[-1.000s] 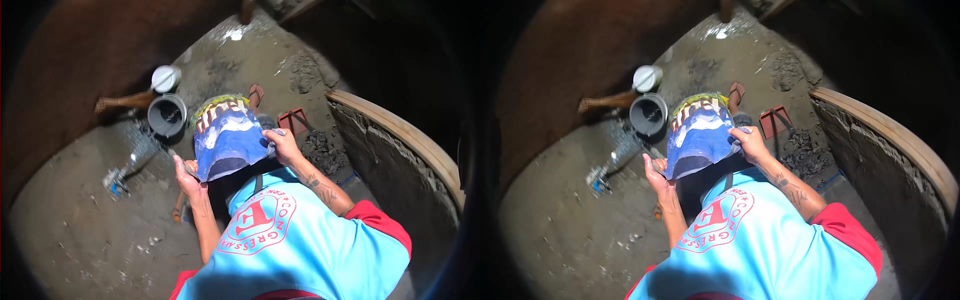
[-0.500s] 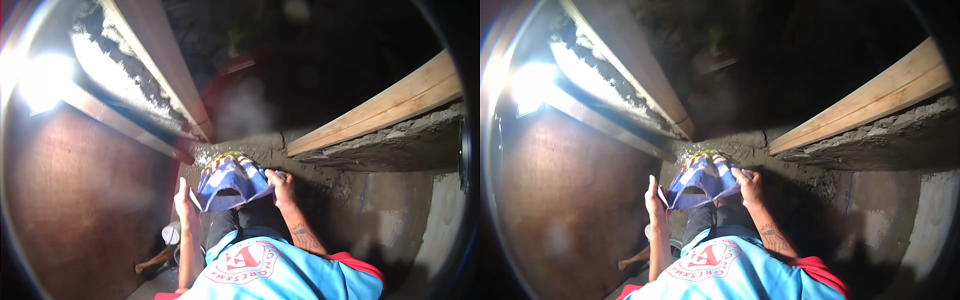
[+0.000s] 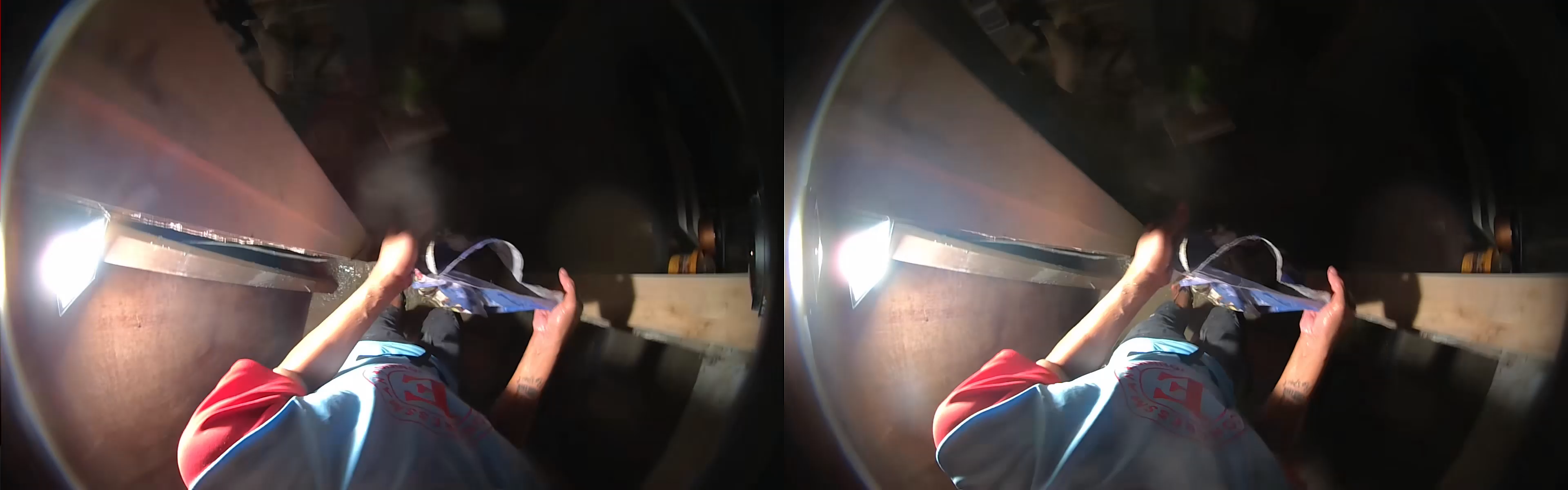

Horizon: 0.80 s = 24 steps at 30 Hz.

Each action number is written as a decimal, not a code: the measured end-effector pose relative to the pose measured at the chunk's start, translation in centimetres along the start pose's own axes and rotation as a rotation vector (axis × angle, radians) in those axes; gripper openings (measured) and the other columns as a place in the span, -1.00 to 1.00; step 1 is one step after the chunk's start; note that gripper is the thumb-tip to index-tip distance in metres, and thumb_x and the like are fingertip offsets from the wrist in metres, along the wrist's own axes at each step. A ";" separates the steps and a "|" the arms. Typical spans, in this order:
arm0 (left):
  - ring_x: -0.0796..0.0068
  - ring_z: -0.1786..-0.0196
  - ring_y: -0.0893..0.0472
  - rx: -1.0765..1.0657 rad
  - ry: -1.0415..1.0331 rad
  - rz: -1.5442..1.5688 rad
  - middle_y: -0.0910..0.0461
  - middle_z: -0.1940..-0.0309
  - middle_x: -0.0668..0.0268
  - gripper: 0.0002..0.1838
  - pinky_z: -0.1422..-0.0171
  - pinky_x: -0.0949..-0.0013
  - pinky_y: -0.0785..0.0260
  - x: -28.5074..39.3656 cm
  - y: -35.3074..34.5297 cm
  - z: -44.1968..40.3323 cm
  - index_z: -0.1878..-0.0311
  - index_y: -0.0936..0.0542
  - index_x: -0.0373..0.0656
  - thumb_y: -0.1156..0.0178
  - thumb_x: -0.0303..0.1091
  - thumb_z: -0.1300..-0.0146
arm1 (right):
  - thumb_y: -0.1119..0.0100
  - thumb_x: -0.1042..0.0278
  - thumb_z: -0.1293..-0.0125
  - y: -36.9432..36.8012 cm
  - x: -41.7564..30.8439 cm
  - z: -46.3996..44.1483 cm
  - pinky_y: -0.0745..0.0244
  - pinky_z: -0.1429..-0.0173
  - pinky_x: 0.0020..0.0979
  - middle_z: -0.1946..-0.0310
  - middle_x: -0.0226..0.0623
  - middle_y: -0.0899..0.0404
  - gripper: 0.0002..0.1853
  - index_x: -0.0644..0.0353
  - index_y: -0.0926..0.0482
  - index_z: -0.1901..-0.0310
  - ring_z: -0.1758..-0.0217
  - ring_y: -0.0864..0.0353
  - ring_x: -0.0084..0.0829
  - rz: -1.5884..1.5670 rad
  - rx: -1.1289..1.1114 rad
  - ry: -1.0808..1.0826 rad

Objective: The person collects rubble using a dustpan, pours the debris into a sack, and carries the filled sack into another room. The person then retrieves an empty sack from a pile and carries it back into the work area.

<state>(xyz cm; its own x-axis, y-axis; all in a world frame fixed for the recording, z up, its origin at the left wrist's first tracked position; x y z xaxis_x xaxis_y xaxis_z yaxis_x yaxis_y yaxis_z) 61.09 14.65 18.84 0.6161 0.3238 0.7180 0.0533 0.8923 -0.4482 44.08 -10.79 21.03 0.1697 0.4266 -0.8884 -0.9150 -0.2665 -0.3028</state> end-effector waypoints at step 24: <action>0.53 0.51 -0.45 0.492 -0.226 0.086 -0.51 0.51 0.33 -0.56 0.40 0.38 -0.31 9.7 3.4 -12.4 0.37 -0.59 -0.24 -0.17 0.05 -0.23 | -0.24 0.37 -0.11 -14.1 6.9 -1.7 -0.34 0.37 -0.53 0.35 -0.41 -0.53 -0.79 0.19 -0.52 0.22 0.33 -0.48 -0.57 0.395 -0.529 -0.421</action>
<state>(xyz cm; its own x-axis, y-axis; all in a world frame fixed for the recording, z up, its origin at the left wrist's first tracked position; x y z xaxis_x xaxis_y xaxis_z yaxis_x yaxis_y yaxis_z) 76.99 16.90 17.67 0.4149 0.4136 0.8105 -0.3970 0.8837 -0.2477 58.75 -5.58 18.57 -0.3825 0.4779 -0.7907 -0.5648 -0.7983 -0.2093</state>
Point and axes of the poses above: each hand's wrist, its own z-axis away from the middle knuckle, its own y-axis out of the back of the hand, x = y × z, the point moved 5 cm from there along -z, towards the middle knuckle
